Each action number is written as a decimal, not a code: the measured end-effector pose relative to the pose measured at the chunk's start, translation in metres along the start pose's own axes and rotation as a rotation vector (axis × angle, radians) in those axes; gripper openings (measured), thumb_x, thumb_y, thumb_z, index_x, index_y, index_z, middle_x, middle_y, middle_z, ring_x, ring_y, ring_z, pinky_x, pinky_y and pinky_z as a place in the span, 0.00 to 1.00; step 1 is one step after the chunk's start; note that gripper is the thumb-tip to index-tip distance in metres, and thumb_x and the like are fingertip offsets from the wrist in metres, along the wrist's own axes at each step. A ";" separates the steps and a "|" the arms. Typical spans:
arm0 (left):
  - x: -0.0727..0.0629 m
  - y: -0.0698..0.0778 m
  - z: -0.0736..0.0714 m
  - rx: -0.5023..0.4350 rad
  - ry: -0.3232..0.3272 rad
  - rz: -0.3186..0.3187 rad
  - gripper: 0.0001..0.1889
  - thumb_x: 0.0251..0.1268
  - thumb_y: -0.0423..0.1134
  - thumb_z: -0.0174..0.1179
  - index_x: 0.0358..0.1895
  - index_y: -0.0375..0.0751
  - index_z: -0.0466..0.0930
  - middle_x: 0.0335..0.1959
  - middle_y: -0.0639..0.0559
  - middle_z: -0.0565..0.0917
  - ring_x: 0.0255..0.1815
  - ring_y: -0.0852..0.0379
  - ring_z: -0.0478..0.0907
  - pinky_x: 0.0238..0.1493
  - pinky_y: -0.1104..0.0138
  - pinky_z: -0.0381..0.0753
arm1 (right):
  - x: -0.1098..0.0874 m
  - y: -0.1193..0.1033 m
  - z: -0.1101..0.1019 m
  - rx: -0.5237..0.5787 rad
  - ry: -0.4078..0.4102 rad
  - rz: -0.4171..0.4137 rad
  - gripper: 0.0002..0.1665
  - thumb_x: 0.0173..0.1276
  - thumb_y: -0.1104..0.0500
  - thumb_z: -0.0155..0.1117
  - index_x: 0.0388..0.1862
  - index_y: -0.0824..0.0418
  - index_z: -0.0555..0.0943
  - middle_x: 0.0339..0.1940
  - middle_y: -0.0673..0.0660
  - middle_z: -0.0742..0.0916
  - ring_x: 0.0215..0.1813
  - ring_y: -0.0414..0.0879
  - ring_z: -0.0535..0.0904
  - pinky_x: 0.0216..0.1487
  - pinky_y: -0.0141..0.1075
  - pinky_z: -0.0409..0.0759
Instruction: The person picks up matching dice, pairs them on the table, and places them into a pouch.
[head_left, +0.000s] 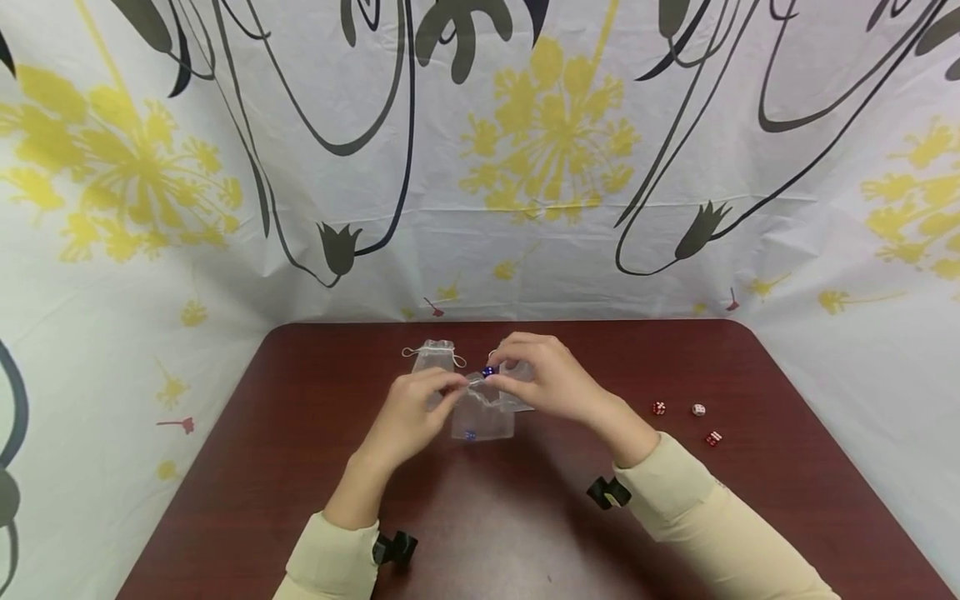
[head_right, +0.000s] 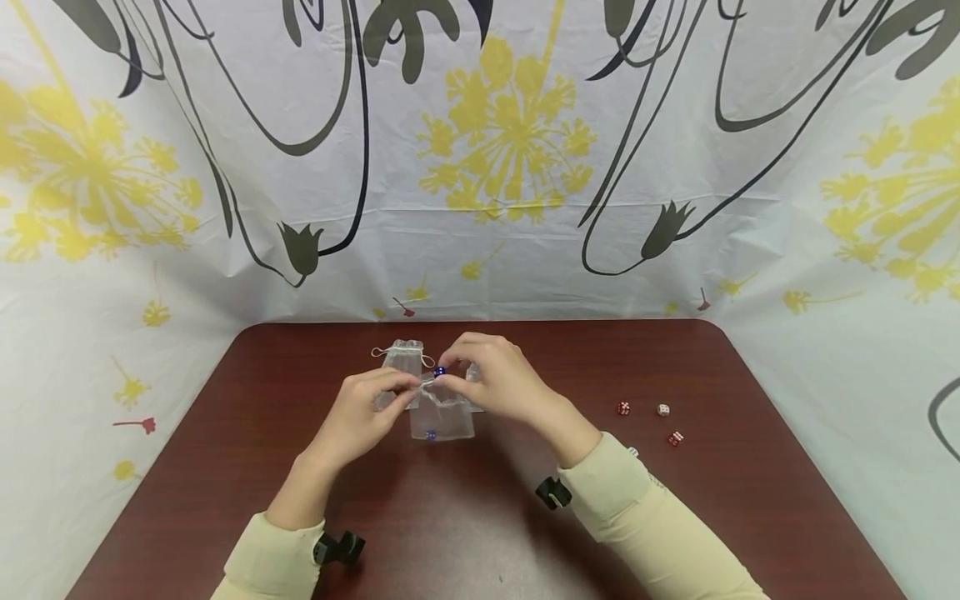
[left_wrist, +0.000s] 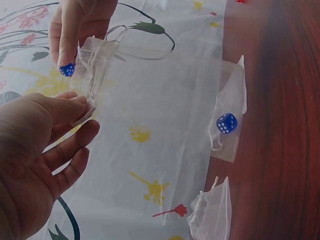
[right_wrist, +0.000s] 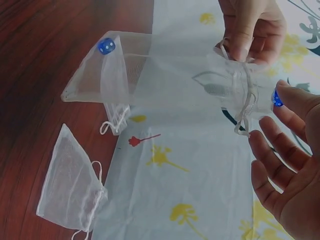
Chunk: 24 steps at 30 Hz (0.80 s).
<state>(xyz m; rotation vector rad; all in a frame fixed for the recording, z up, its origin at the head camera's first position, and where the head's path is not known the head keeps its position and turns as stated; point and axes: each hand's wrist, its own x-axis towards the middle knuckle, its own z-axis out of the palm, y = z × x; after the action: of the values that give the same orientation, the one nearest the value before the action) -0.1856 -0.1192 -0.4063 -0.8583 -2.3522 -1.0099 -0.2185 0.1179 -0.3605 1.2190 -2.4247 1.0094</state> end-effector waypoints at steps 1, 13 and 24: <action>0.000 0.000 0.000 0.002 0.001 -0.001 0.07 0.62 0.30 0.71 0.42 0.40 0.89 0.37 0.53 0.88 0.37 0.60 0.84 0.36 0.67 0.83 | 0.000 0.000 0.001 0.000 -0.002 0.001 0.07 0.63 0.59 0.77 0.38 0.57 0.87 0.37 0.48 0.87 0.39 0.42 0.83 0.40 0.35 0.82; -0.001 0.000 -0.001 -0.020 0.007 -0.005 0.06 0.63 0.30 0.70 0.42 0.39 0.89 0.37 0.53 0.88 0.36 0.60 0.83 0.34 0.62 0.84 | -0.005 0.004 0.006 -0.033 0.010 0.008 0.12 0.65 0.55 0.75 0.43 0.58 0.86 0.42 0.50 0.88 0.40 0.42 0.84 0.42 0.40 0.84; 0.003 -0.003 -0.008 -0.037 0.064 0.014 0.07 0.60 0.28 0.71 0.42 0.38 0.89 0.37 0.51 0.89 0.38 0.58 0.85 0.40 0.65 0.85 | -0.012 0.013 0.001 -0.167 -0.209 0.077 0.10 0.69 0.47 0.71 0.36 0.52 0.86 0.29 0.41 0.84 0.27 0.35 0.76 0.36 0.38 0.76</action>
<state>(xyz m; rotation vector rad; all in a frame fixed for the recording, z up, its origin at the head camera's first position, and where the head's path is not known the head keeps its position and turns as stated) -0.1887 -0.1257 -0.4014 -0.8429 -2.2780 -1.0619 -0.2213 0.1303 -0.3732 1.2363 -2.6711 0.7117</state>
